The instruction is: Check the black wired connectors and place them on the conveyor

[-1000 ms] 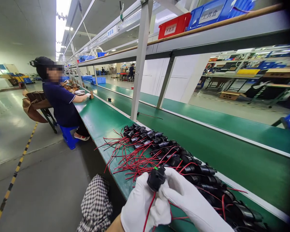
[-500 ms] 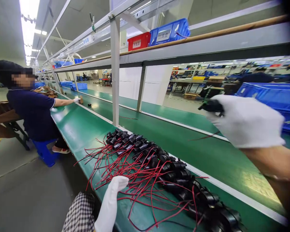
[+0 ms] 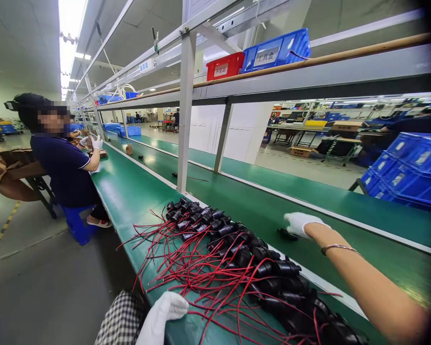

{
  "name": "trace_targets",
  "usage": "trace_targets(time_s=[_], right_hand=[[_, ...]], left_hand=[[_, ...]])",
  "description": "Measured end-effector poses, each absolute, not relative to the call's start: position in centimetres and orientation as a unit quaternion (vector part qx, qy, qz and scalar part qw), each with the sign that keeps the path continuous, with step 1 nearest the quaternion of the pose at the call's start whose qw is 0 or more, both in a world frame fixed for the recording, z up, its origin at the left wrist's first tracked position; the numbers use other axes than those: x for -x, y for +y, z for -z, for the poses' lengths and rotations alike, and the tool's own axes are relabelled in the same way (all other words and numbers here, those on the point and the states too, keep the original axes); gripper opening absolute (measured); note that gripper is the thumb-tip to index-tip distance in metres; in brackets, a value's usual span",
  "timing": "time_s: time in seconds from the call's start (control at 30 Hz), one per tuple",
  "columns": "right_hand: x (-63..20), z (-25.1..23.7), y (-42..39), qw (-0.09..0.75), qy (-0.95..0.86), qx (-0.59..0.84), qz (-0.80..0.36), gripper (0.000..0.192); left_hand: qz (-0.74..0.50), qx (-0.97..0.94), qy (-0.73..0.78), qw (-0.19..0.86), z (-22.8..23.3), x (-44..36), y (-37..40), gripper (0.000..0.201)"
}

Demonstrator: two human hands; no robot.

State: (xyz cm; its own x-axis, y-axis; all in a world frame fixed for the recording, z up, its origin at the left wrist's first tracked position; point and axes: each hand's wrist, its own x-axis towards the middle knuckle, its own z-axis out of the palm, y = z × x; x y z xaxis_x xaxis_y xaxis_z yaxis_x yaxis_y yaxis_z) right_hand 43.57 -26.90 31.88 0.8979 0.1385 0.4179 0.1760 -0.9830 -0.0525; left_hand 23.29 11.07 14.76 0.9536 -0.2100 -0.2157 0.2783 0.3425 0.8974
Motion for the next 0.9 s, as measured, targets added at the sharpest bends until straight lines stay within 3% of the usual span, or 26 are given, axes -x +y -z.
trace_targets(time_s=[0.17, 0.3, 0.47, 0.63, 0.77, 0.9], right_hand=[[-46.7, -31.5, -17.2, -0.010, -0.171, 0.982, 0.079, 0.028], [-46.3, -28.3, -8.7, -0.054, -0.179, 0.981, 0.058, 0.037], [-45.5, -26.5, -6.1, -0.083, -0.147, 0.982, 0.084, 0.034], [-42.3, -28.8, -7.1, -0.068, -0.211, 0.957, 0.186, 0.029], [-35.9, -30.0, -7.8, -0.028, -0.339, 0.897, 0.283, 0.040], [-29.2, -28.7, -8.9, 0.011, -0.462, 0.810, 0.361, 0.044]], left_hand=[[0.171, -0.557, 0.025, 0.813, -14.1, -24.3, 10.0, 0.029], [0.152, -0.565, 0.009, 0.811, -13.8, -23.8, 9.8, 0.050], [0.054, -0.596, -0.025, 0.801, -15.0, -21.8, 11.1, 0.073], [-0.089, -0.642, -0.054, 0.759, -19.4, -21.1, 12.3, 0.055], [-0.203, -0.725, -0.054, 0.656, -23.3, -22.4, 12.3, 0.036], [-0.132, -0.708, -0.130, 0.681, -24.7, -22.9, 10.3, 0.046]])
